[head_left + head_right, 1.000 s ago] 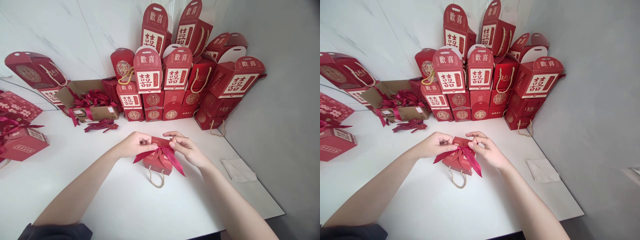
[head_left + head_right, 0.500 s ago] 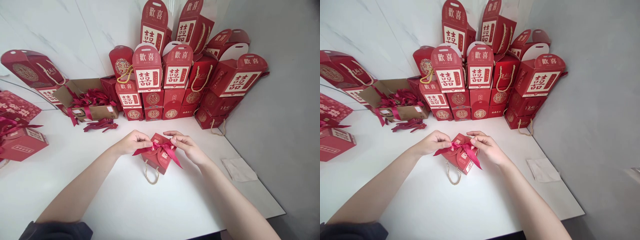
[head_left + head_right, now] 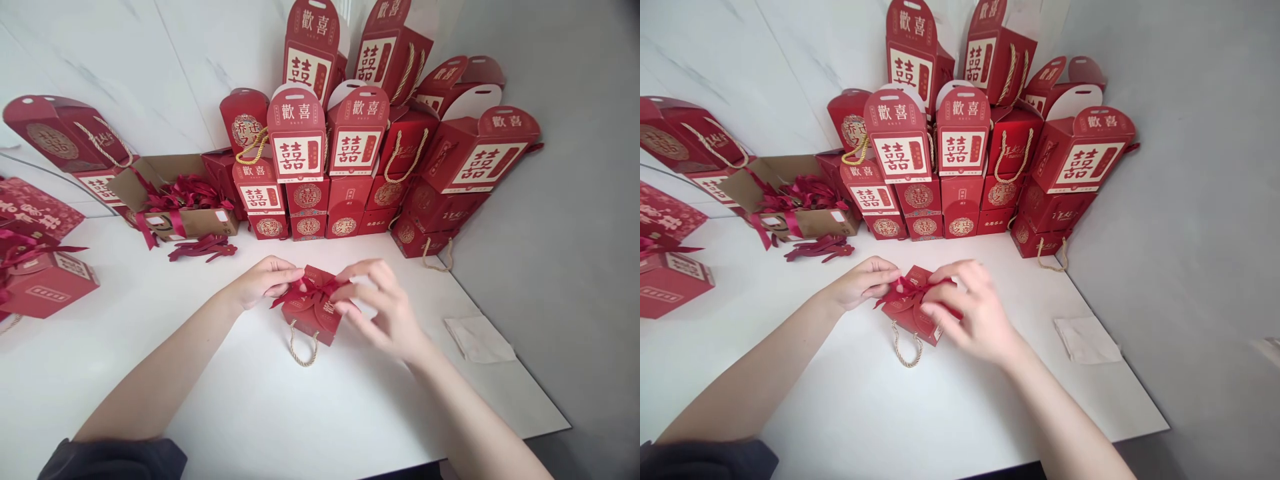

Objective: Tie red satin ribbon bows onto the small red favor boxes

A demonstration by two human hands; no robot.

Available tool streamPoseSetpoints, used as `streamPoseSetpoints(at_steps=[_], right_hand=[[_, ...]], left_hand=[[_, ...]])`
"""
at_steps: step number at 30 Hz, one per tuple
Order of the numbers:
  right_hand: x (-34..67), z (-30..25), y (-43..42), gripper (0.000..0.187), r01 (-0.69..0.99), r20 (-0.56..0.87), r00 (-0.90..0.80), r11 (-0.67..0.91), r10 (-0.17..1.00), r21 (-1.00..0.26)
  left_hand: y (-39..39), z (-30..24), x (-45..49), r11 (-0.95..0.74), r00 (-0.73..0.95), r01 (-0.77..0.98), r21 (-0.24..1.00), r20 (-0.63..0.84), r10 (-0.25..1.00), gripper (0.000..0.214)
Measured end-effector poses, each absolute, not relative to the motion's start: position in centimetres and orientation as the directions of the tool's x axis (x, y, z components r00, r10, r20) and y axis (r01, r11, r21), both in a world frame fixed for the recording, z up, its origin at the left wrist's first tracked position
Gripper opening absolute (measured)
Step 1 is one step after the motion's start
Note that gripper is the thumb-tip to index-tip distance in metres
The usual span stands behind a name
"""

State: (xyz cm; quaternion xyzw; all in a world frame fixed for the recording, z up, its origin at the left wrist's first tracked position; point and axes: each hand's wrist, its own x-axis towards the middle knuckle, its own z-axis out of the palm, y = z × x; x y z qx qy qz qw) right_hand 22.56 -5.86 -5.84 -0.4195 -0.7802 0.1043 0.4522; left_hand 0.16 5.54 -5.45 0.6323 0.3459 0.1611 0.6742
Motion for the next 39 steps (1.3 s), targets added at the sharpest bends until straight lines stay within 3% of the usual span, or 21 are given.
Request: streamPoseSetpoints(at_steps=[4,8,12,17,22,26,28,31,35,39], right_hand=[[18.9,-5.9,-7.7,0.021,0.659,0.575,-0.530,0.729,0.624,-0.184],[16.0,-7.2,-7.5,0.028,0.735,0.541,-0.591,0.675,0.598,0.057],[14.8,-7.7,-7.1,0.025,0.794,0.519,-0.561,0.596,0.645,0.117],[13.9,-7.6,-7.4,0.029,0.843,0.484,-0.505,0.528,0.715,0.100],[13.4,-7.6,-7.5,0.028,0.850,0.487,-0.488,0.521,0.724,0.077],[14.1,-7.4,-7.4,0.029,0.800,0.517,-0.473,0.594,0.713,-0.087],[15.3,-7.1,-7.3,0.027,0.711,0.552,-0.443,0.652,0.707,-0.265],[18.0,-6.2,-7.1,0.018,0.448,0.577,-0.429,0.718,0.695,-0.532],[21.7,-5.2,-6.6,0.006,0.261,0.434,-0.392,0.550,0.812,-0.793],[24.1,-4.7,-6.0,0.012,0.210,0.248,-0.390,0.348,0.887,-0.914]], left_hand=[[5.2,-5.5,0.3,0.238,0.691,0.159,0.958,-0.280,0.666,0.036],[5.2,-6.0,0.5,0.343,0.692,0.135,0.930,-0.336,0.639,0.037],[5.4,-6.3,0.5,0.394,0.698,0.163,0.904,-0.388,0.602,0.037],[5.5,-6.1,0.4,0.430,0.728,0.205,0.879,-0.430,0.533,0.037],[5.6,-6.0,0.3,0.422,0.748,0.157,0.893,-0.387,0.540,0.036],[5.4,-5.9,0.4,0.401,0.768,0.121,0.908,-0.342,0.542,0.033],[5.3,-5.8,0.4,0.370,0.758,0.135,0.919,-0.336,0.560,0.034],[5.2,-5.7,0.6,0.274,0.724,0.190,0.943,-0.323,0.610,0.035],[4.8,-5.6,1.1,0.122,0.656,0.289,0.950,-0.289,0.698,0.038],[4.6,-5.7,1.3,0.075,0.649,0.294,0.953,-0.256,0.716,0.031]])
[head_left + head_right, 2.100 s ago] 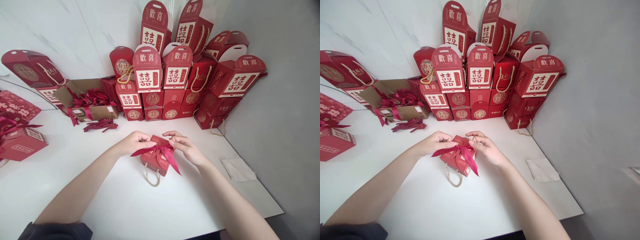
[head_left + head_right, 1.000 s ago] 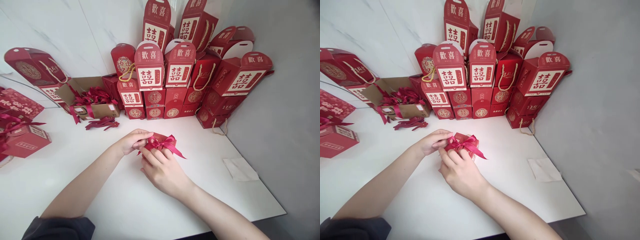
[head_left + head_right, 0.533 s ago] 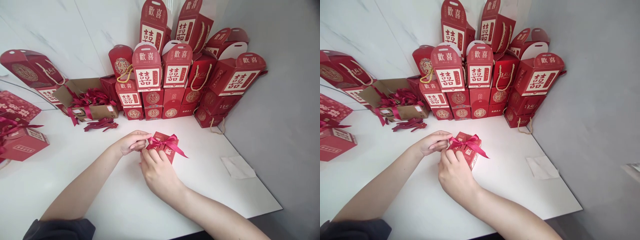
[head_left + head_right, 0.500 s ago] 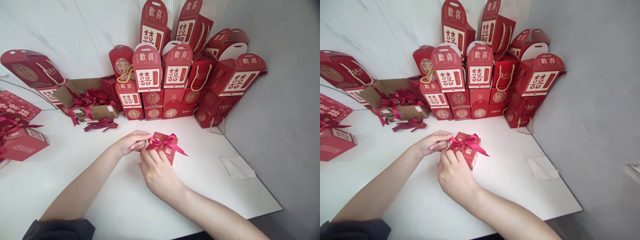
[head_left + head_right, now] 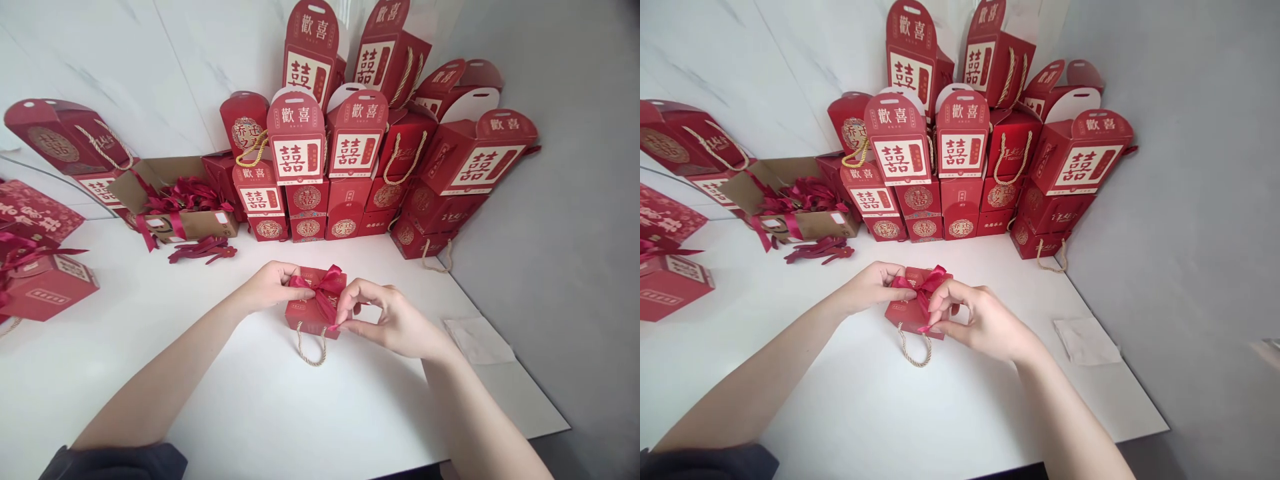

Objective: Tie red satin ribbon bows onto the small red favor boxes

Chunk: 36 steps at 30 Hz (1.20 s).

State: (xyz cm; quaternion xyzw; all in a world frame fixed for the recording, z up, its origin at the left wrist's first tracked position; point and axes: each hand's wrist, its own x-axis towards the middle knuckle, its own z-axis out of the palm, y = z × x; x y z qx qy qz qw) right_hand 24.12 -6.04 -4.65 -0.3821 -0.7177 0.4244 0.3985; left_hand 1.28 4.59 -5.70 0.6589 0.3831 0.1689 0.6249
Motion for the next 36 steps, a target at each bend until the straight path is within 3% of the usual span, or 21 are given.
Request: streamPoseSetpoints(at_steps=[6,9,13,16,21,23,30,36], right_hand=[[27.1,-4.3,-5.7,0.007,0.235,0.037,-0.572,0.206,0.819,-0.950],[27.9,-4.5,-5.4,0.019,0.214,-0.002,-0.616,0.165,0.788,-0.963],[27.1,-5.7,-4.5,0.029,0.260,0.131,-0.282,0.207,0.950,-0.943],[25.7,-7.2,-3.7,0.033,0.339,0.049,-0.070,0.070,0.996,-0.938],[25.2,-8.2,-3.1,0.033,0.049,0.055,-0.202,0.066,0.978,-0.997],[25.7,-7.8,-3.3,0.032,0.008,0.076,-0.231,0.081,0.970,-0.997],[27.6,-6.4,-4.1,0.027,0.092,0.033,-0.290,0.062,0.956,-0.994],[28.7,-6.8,-3.9,0.028,0.135,-0.178,-0.491,-0.128,0.853,-0.983]], left_hand=[[4.9,-6.0,0.9,0.030,0.663,0.342,0.939,-0.263,0.700,0.031],[5.0,-6.0,0.7,-0.003,0.699,0.326,0.945,-0.239,0.674,0.030],[5.0,-5.7,0.4,-0.040,0.733,0.332,0.943,-0.231,0.640,0.029],[4.9,-5.4,0.4,-0.073,0.744,0.350,0.934,-0.230,0.628,0.034],[5.0,-5.3,0.4,-0.104,0.736,0.367,0.924,-0.220,0.640,0.043],[5.1,-5.4,0.3,-0.121,0.726,0.400,0.908,-0.233,0.647,0.043],[5.0,-5.1,0.3,-0.184,0.728,0.427,0.885,-0.216,0.650,0.044],[4.7,-5.0,0.8,-0.231,0.748,0.433,0.871,-0.204,0.631,0.046]])
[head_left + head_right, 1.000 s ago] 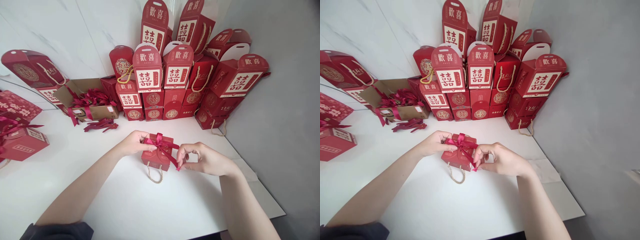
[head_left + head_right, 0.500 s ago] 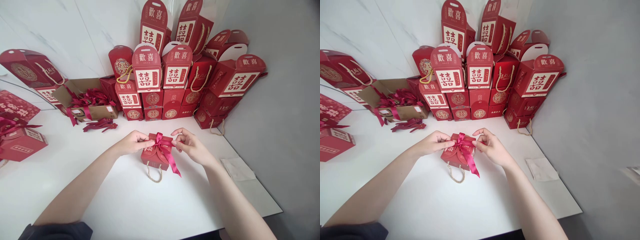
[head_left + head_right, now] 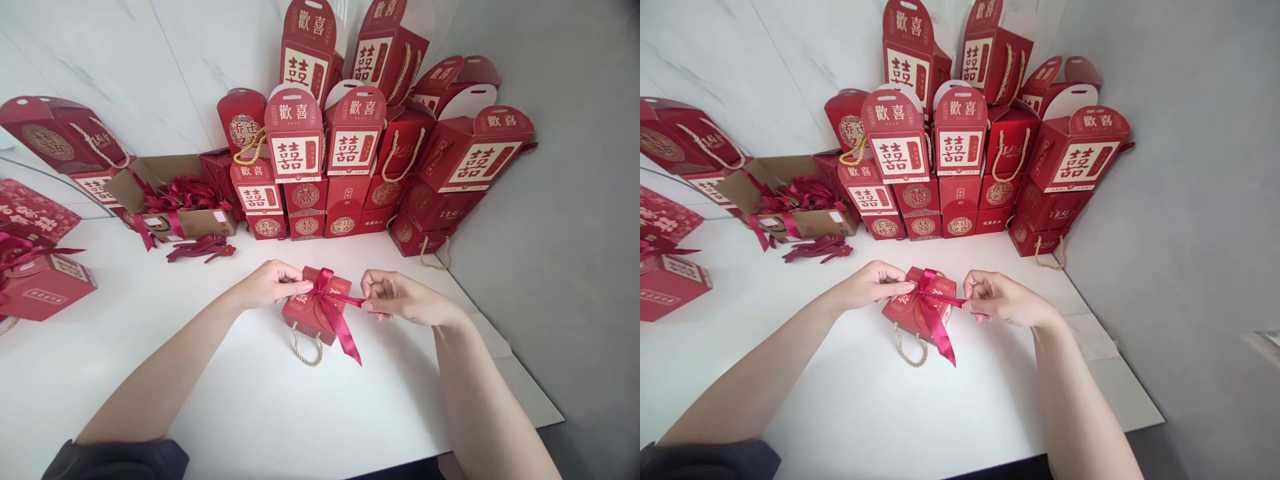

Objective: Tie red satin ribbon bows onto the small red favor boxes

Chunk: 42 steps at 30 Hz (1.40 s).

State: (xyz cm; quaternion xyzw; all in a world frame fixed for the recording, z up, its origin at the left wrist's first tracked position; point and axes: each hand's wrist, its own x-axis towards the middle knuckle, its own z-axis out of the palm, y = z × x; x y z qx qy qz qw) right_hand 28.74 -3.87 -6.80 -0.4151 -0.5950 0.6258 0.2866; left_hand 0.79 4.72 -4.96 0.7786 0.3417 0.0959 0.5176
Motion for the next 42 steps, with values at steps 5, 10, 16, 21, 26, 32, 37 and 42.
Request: streamPoseSetpoints(at_steps=[5,10,16,21,26,32,37,42], right_hand=[[29.7,-6.3,-4.2,0.022,0.353,-0.271,-0.511,-0.088,0.816,-0.931],[28.4,-4.5,-5.6,0.013,0.629,0.063,-0.227,0.196,0.972,-0.752],[25.8,-3.0,-7.2,0.017,0.328,0.023,-0.652,0.309,0.758,-0.893],[22.8,-3.5,-8.0,0.040,0.167,0.073,-0.740,0.288,0.668,-0.943],[21.4,-4.0,-8.2,0.047,0.047,0.136,-0.779,0.273,0.612,-0.961],[24.2,-6.1,-5.0,0.018,0.303,0.275,-0.118,0.298,0.954,-0.905],[23.3,-7.6,-2.8,0.030,0.356,0.358,-0.193,0.406,0.913,-0.842],[22.6,-7.5,-2.1,0.015,0.246,0.327,-0.301,0.404,0.896,-0.881]], left_hand=[[3.9,-5.2,1.3,-0.296,0.686,0.469,0.832,-0.133,0.715,0.047],[3.5,-5.2,1.6,-0.260,0.662,0.479,0.839,-0.151,0.734,0.049],[3.2,-5.1,1.7,-0.262,0.658,0.465,0.846,-0.131,0.742,0.045],[2.7,-4.6,2.0,-0.304,0.613,0.525,0.795,-0.105,0.783,0.043],[2.2,-3.5,1.9,-0.369,0.638,0.568,0.736,-0.109,0.763,0.040],[1.2,-2.9,2.2,-0.457,0.572,0.649,0.608,0.007,0.820,0.039],[0.8,-3.1,2.8,-0.501,0.564,0.695,0.515,0.041,0.825,0.042],[1.3,-3.1,2.7,-0.542,0.615,0.677,0.499,0.022,0.788,0.051]])
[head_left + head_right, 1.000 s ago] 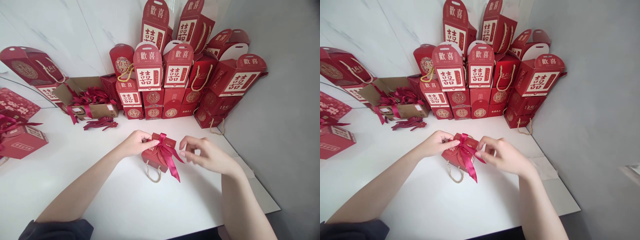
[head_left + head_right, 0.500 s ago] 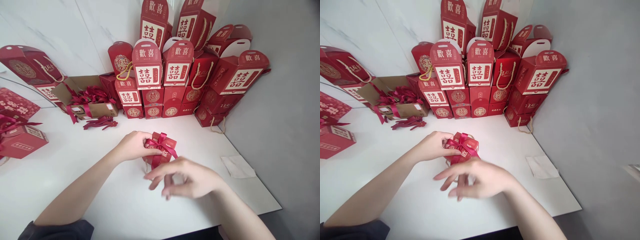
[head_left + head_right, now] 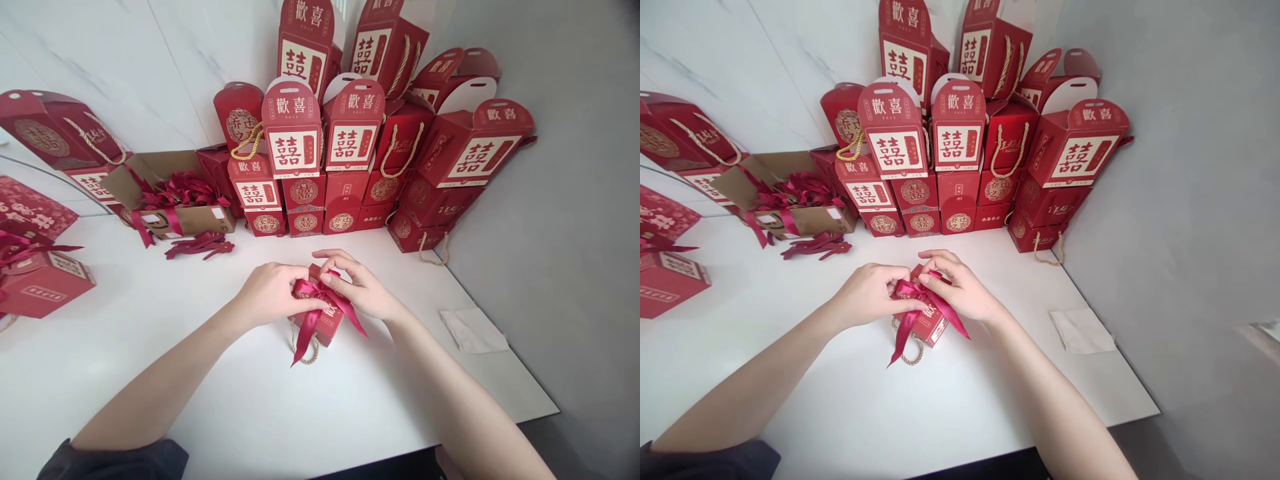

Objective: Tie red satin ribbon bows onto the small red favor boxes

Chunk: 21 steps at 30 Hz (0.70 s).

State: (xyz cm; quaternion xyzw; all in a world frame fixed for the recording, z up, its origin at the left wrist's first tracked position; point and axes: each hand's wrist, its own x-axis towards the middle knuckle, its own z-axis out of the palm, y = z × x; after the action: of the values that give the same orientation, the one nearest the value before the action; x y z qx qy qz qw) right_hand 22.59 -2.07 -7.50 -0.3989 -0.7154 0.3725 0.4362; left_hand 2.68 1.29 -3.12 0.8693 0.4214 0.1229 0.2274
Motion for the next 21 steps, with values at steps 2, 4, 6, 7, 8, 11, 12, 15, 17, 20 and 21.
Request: streamPoseSetpoints(at_steps=[2,4,6,7,8,11,12,15,17,20,21], right_hand=[[23.0,-7.6,-2.0,0.023,0.250,0.297,-0.272,0.366,0.915,-0.897],[23.5,-7.7,-2.0,0.026,0.250,0.266,-0.255,0.329,0.930,-0.910],[24.0,-7.9,-2.1,0.028,0.226,0.236,-0.270,0.299,0.934,-0.927],[24.1,-8.0,-2.1,0.029,0.208,0.225,-0.284,0.289,0.932,-0.935],[24.2,-8.0,-2.2,0.030,0.190,0.217,-0.298,0.281,0.929,-0.941],[24.3,-8.1,-2.3,0.030,0.158,0.203,-0.317,0.263,0.926,-0.952],[24.3,-8.1,-2.3,0.030,0.154,0.199,-0.318,0.257,0.927,-0.954],[24.4,-8.2,-2.4,0.033,0.145,0.188,-0.313,0.242,0.931,-0.959],[24.4,-8.3,-2.3,0.034,0.132,0.190,-0.304,0.239,0.933,-0.962],[24.4,-8.6,-2.3,0.035,0.124,0.202,-0.289,0.246,0.936,-0.961],[24.4,-8.6,-2.3,0.035,0.126,0.203,-0.291,0.248,0.935,-0.960]], left_hand=[[1.5,-3.0,2.6,-0.542,0.619,0.680,0.493,0.010,0.785,0.055],[1.6,-2.9,2.4,-0.541,0.620,0.687,0.485,-0.005,0.784,0.059],[1.6,-2.7,2.4,-0.540,0.624,0.692,0.479,-0.021,0.781,0.060],[1.6,-2.6,2.3,-0.539,0.627,0.694,0.477,-0.031,0.779,0.060],[1.6,-2.5,2.3,-0.537,0.628,0.696,0.476,-0.042,0.777,0.059],[1.7,-2.4,2.1,-0.528,0.646,0.686,0.501,-0.084,0.759,0.053],[1.8,-2.5,2.0,-0.526,0.659,0.670,0.524,-0.095,0.746,0.049],[2.2,-3.1,1.9,-0.514,0.707,0.590,0.622,-0.092,0.701,0.043],[2.5,-3.5,1.8,-0.487,0.723,0.540,0.687,-0.083,0.685,0.044],[3.0,-4.0,1.7,-0.417,0.735,0.497,0.761,-0.113,0.669,0.044],[3.2,-4.2,1.7,-0.395,0.735,0.490,0.777,-0.125,0.666,0.044]])
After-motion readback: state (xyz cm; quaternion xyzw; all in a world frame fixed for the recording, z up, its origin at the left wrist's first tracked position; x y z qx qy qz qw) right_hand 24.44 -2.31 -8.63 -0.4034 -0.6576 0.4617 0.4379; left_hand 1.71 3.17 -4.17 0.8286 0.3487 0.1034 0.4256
